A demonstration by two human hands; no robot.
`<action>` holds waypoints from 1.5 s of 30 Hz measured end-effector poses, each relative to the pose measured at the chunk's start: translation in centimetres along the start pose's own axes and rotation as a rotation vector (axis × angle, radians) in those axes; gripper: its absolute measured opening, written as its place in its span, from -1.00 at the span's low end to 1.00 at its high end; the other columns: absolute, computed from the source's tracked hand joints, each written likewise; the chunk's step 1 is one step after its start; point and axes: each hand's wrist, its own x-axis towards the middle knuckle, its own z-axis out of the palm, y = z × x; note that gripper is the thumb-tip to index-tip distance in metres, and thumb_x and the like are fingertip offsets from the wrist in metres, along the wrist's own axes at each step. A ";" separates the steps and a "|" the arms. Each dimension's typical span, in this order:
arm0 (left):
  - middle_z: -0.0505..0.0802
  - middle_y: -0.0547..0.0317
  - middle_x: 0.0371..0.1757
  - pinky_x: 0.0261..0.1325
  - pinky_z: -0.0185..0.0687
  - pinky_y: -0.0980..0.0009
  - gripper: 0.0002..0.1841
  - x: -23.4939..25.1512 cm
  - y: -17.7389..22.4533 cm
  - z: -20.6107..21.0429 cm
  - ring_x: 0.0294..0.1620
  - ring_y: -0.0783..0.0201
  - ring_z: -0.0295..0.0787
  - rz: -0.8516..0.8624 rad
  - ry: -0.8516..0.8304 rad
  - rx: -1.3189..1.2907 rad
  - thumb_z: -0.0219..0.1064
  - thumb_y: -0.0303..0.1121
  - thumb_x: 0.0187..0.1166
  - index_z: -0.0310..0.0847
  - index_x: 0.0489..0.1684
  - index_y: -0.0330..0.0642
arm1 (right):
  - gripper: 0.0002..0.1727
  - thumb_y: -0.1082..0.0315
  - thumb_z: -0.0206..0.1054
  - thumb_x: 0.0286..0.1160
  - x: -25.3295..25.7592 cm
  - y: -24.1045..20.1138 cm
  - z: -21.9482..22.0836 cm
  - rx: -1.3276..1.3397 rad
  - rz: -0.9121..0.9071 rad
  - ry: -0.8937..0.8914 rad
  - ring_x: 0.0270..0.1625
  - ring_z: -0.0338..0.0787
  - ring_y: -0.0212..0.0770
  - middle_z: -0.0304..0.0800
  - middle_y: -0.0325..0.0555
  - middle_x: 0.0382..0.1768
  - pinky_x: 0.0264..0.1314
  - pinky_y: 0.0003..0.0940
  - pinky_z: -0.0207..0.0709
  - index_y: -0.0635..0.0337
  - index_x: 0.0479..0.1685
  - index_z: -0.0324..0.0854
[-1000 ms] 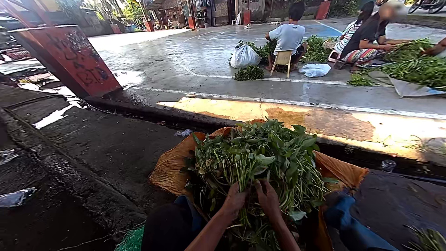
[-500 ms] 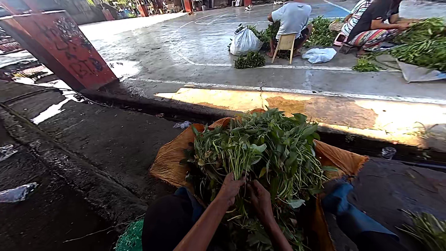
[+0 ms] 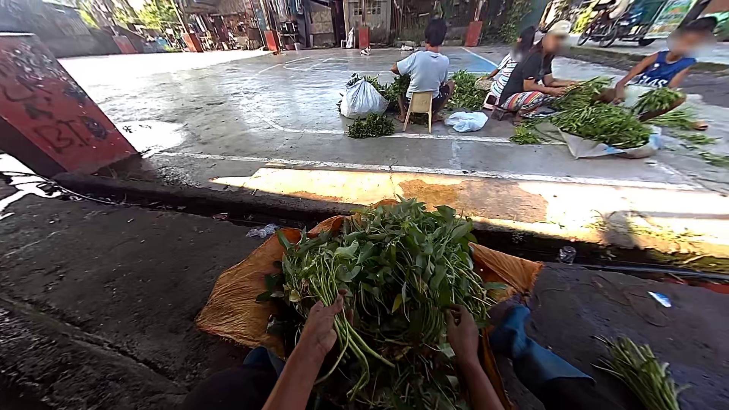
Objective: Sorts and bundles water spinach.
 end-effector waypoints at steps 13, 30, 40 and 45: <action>0.73 0.08 -0.31 -0.39 0.73 0.46 -0.90 0.8 -1.2 -0.4 -0.49 0.32 0.71 0.029 0.031 0.080 0.21 -0.54 0.72 0.50 0.04 -0.34 | -0.80 0.54 0.39 0.46 -1.7 -4.4 -5.5 0.574 -0.040 -0.071 -0.39 0.69 -0.44 0.76 -0.18 -0.33 -0.34 -0.54 0.58 0.36 0.01 0.62; 0.87 0.02 -0.09 -0.17 0.80 0.38 -0.80 -0.6 -0.1 -0.6 -0.27 0.24 0.86 -0.109 -0.236 -0.012 0.00 -0.65 0.75 0.43 0.15 -0.26 | -0.55 0.43 0.45 0.35 -10.2 -4.2 2.5 0.603 -0.308 -0.280 -0.43 0.68 -0.56 0.71 -0.31 -0.41 -0.27 -0.57 0.66 0.53 0.18 0.52; 0.89 0.01 -0.11 -0.05 0.80 0.35 -0.81 -0.6 -1.6 -0.3 -0.20 0.22 0.86 0.019 -0.307 0.184 0.11 -0.68 0.70 0.53 0.13 -0.37 | -0.29 0.44 0.42 0.41 -12.6 -3.0 6.2 0.604 -0.551 -0.332 -0.33 0.73 -0.52 0.82 -0.06 -0.22 -0.14 -0.54 0.71 0.68 0.55 0.34; 0.81 0.11 -0.14 -0.08 0.78 0.40 -0.76 -0.6 -2.6 0.0 -0.25 0.30 0.81 0.061 -0.338 0.298 0.15 -0.71 0.64 0.47 0.18 -0.35 | -0.37 0.43 0.43 0.40 -12.6 -3.2 6.4 0.536 -0.516 -0.308 -0.35 0.70 -0.51 0.83 -0.05 -0.22 -0.16 -0.55 0.67 0.57 0.49 0.48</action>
